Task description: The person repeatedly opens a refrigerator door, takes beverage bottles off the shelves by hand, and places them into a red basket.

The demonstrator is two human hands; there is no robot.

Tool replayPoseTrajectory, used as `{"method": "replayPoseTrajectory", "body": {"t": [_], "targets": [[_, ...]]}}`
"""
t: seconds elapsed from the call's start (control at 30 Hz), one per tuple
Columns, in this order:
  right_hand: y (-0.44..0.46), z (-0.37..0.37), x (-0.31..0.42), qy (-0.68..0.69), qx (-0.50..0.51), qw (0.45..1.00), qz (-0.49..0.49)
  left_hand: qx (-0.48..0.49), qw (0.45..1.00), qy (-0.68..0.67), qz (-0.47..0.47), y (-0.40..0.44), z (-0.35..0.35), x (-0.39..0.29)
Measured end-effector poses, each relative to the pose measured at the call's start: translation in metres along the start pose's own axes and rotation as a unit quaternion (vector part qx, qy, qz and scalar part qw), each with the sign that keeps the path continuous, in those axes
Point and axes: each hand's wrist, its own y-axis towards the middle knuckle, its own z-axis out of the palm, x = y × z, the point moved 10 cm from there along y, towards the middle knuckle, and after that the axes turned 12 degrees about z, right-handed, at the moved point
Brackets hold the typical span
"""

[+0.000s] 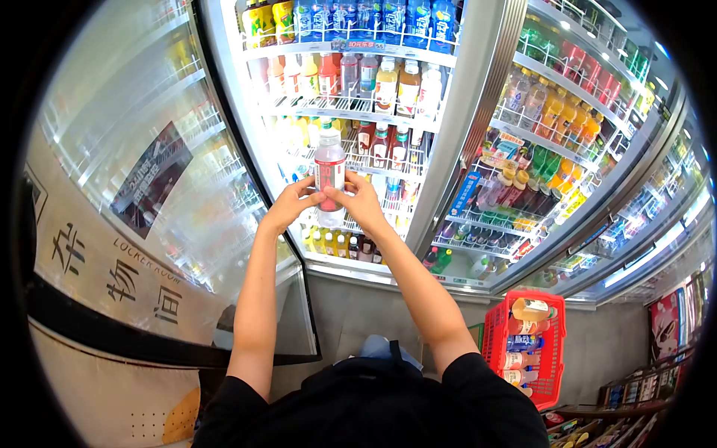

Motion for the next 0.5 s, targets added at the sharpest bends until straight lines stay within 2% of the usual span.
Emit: {"method": "replayPoseTrajectory", "body": {"t": [0.17, 0.3, 0.37, 0.43, 0.47, 0.5], "targets": [[0.049, -0.023, 0.011, -0.044, -0.007, 0.999, 0.008, 0.002, 1.000, -0.006, 0.012, 0.052, -0.015, 0.022], [0.087, -0.050, 0.026, -0.095, -0.055, 0.991, -0.077, -0.006, 1.000, 0.005, -0.003, 0.089, -0.020, 0.030], [0.111, -0.063, 0.023, -0.077, -0.037, 0.992, -0.094, -0.033, 0.999, -0.020, 0.034, 0.106, -0.022, 0.030], [0.122, -0.063, 0.033, -0.064, 0.002, 0.991, -0.119, -0.062, 0.997, -0.036, 0.033, 0.115, -0.025, 0.041], [0.127, -0.066, 0.037, -0.135, -0.017, 0.983, -0.126, -0.064, 0.997, -0.030, 0.035, 0.120, -0.026, 0.045], [0.136, -0.067, 0.037, -0.134, -0.005, 0.981, -0.137, -0.067, 0.997, -0.026, 0.037, 0.128, -0.029, 0.047]]}}
